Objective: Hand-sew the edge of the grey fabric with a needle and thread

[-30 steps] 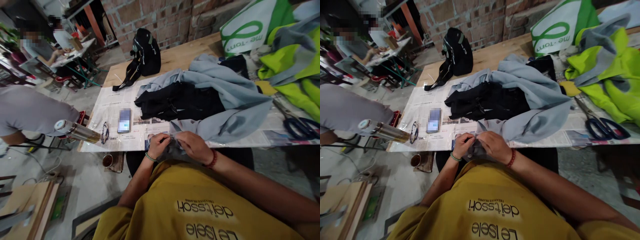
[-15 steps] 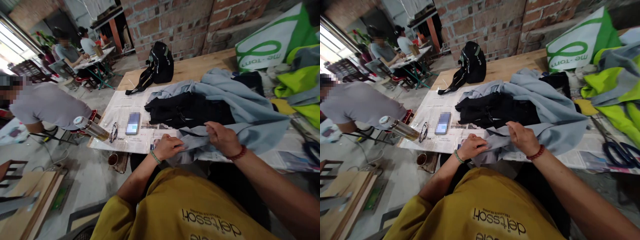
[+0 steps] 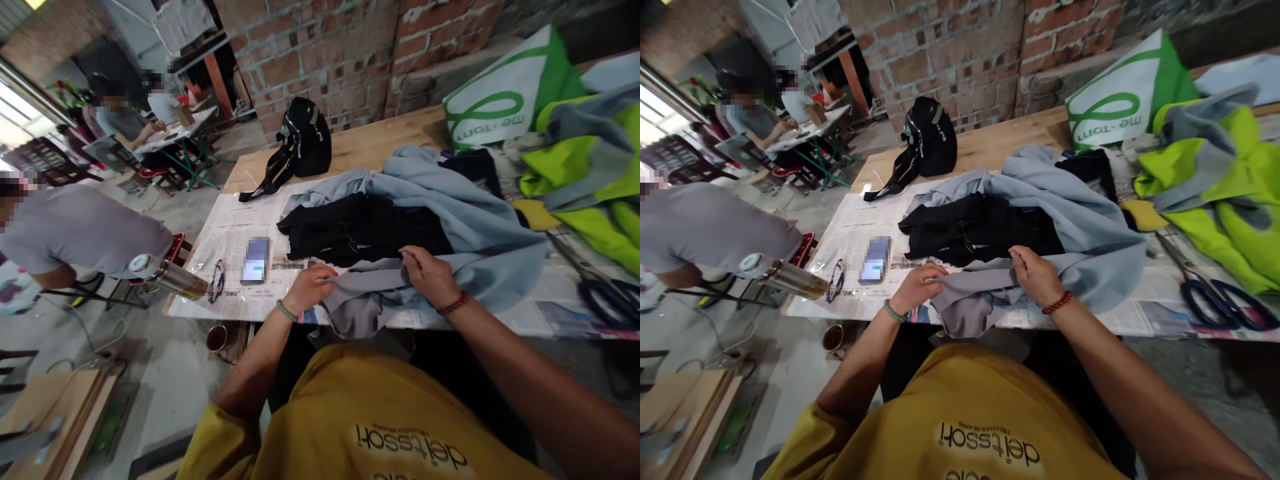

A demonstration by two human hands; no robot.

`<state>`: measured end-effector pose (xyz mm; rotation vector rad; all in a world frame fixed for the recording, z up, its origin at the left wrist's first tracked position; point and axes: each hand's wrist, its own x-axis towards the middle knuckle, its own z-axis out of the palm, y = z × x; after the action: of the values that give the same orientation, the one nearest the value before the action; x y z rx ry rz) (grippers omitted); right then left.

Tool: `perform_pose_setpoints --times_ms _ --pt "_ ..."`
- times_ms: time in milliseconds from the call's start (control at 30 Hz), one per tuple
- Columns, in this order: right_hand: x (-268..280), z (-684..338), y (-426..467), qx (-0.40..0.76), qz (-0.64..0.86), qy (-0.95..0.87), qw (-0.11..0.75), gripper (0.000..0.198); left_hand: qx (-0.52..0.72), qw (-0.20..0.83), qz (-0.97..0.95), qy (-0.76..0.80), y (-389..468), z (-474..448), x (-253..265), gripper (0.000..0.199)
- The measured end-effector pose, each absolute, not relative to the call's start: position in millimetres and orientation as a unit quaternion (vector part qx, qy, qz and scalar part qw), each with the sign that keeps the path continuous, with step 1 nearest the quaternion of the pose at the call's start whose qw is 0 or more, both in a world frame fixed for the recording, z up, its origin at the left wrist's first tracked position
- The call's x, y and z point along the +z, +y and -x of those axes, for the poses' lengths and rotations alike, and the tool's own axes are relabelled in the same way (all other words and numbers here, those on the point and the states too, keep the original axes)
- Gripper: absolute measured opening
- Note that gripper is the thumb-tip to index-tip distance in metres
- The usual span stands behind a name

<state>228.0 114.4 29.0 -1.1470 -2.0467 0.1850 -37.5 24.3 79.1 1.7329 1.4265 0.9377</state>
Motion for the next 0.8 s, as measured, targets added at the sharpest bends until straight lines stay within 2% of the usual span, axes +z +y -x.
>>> perform_pose_setpoints --times_ms 133,267,433,600,700,800 --pt "17 -225 120 0.136 0.466 -0.778 0.398 0.031 0.502 0.552 -0.390 0.539 34 32 50 0.017" --pt "15 -225 123 0.161 0.474 -0.767 0.402 0.027 0.528 0.627 -0.251 0.516 34 21 44 0.035" --pt "14 -227 121 0.150 0.452 -0.776 0.414 0.024 0.507 0.613 -0.297 0.529 31 11 51 0.038" --pt "16 -228 120 0.113 0.432 -0.774 0.449 0.023 0.419 0.481 -0.466 0.612 33 2 47 0.033" --pt "32 -232 117 0.082 0.425 -0.768 0.472 0.021 0.390 0.440 -0.511 0.627 36 2 42 0.028" --pt "59 -238 107 0.054 0.398 -0.758 0.513 0.020 0.375 0.443 -0.517 0.630 39 3 38 0.028"
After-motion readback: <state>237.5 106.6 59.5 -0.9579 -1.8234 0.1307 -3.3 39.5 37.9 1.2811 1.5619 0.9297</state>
